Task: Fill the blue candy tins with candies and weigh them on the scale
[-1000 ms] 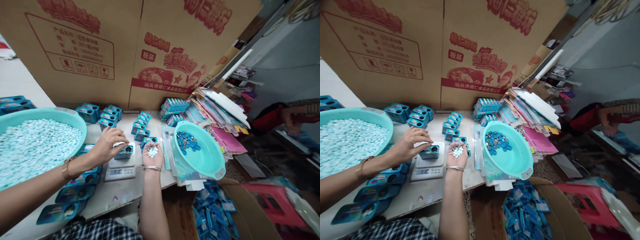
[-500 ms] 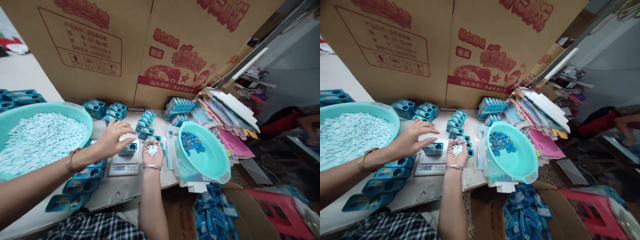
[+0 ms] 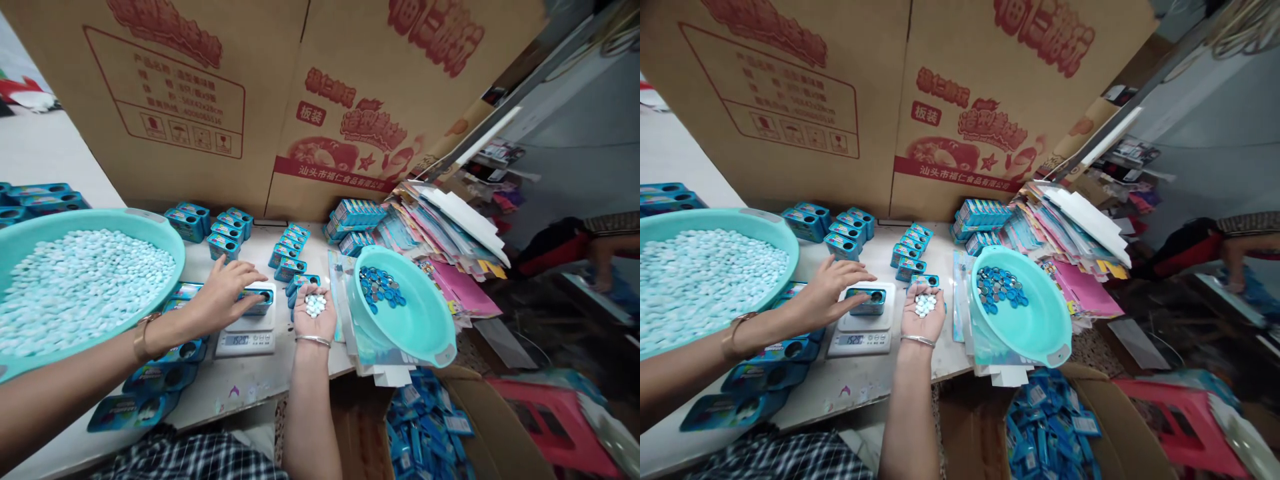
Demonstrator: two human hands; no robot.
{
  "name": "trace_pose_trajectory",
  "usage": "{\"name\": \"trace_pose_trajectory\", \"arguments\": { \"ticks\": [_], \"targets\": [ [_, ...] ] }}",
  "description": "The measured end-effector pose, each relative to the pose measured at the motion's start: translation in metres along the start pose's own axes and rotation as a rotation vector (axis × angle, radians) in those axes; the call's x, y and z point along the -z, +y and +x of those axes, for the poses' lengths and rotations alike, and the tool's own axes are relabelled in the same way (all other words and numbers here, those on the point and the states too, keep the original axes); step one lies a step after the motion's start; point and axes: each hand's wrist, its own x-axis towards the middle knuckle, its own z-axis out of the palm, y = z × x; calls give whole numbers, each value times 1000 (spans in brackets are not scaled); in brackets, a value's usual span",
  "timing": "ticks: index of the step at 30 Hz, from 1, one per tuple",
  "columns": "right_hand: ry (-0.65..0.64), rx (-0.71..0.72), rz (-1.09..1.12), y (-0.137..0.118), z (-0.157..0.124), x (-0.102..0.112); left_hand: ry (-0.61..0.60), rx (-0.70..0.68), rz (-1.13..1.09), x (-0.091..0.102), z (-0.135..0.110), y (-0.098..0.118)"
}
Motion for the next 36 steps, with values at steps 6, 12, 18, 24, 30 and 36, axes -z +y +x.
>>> {"name": "trace_pose_trajectory", "arguments": {
  "ticks": [6, 12, 18, 24, 30, 36],
  "targets": [
    [161, -138, 147, 27, -10, -28, -15, -146, 32, 1, 4, 40],
    [194, -230, 217, 49, -19, -40, -18, -200, 168, -14, 10, 51],
    [201, -289, 220, 50, -14, -32, 68, -194, 57, -20, 11, 41],
    [187, -235, 227, 26, -9, -20, 160, -34, -92, -6, 14, 20],
    [185, 2, 139, -9, 1, -1, 25, -57, 22, -17, 15, 0],
    [249, 58, 206, -34, -1, 14, 343, 183, -72, 37, 32, -13]
  ]
}}
